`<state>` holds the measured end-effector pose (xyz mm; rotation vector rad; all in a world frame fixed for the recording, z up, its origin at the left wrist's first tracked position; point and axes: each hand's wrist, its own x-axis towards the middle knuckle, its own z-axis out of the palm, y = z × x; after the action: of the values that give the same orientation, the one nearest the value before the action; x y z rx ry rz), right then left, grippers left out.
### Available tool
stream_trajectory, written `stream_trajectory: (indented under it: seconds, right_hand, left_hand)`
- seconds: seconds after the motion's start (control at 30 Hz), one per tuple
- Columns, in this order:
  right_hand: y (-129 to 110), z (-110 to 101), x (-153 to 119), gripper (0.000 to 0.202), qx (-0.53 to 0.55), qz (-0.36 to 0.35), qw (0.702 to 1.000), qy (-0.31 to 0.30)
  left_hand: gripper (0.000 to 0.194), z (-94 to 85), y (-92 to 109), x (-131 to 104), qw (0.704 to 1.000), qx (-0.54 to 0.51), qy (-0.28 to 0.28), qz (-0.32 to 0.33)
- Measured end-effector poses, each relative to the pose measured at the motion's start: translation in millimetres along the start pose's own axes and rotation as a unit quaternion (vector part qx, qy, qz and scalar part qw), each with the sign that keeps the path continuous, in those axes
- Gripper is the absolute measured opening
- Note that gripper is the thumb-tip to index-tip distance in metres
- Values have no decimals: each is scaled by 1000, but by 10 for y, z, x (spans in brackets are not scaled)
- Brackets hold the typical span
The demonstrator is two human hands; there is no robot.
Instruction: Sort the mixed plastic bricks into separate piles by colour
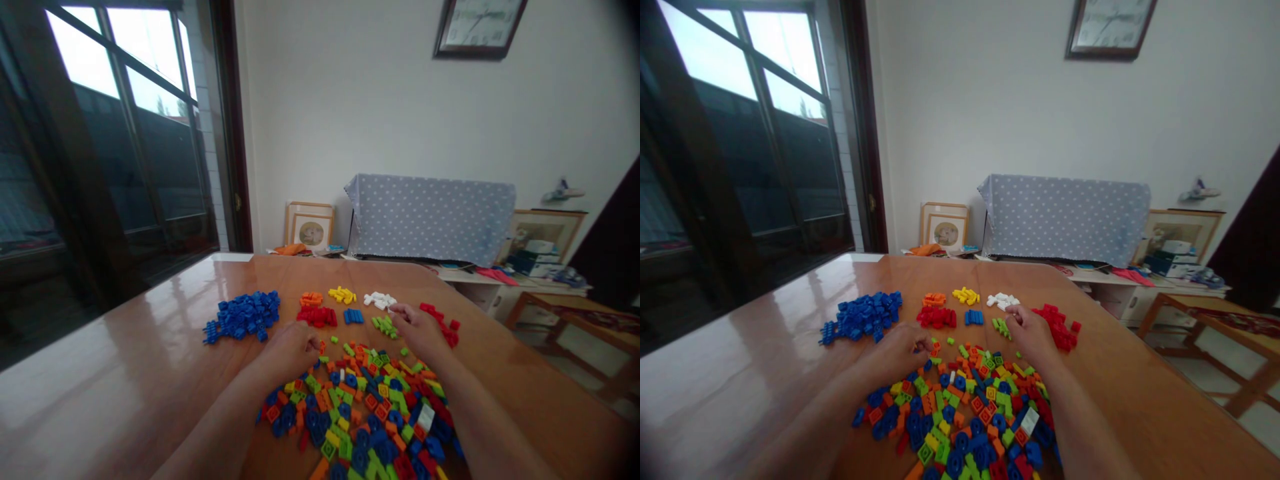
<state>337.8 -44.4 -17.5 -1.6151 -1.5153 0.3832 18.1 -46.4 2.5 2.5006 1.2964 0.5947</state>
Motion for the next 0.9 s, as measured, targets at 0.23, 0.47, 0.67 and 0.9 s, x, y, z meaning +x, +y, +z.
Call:
stream_trajectory:
  seconds: [0.23, 0.47, 0.67, 0.9]
  right_hand:
    - [-337, -31, -214, 30, -74, -90, 988, -96]
    - [-500, 194, -366, 35, -173, -205, 950, -161]
    - [-510, 391, -442, 44, -215, -206, 923, -244]
    - [-404, 446, -406, 45, -211, -196, 918, -274]
  left_hand:
    - [16, 155, 183, -23, 996, 88, 4, 32]
    - [17, 198, 231, 10, 993, 114, 9, 18]
    - [18, 195, 185, 45, 995, 85, 43, 16]
    - [16, 182, 207, 61, 998, 17, 53, -14]
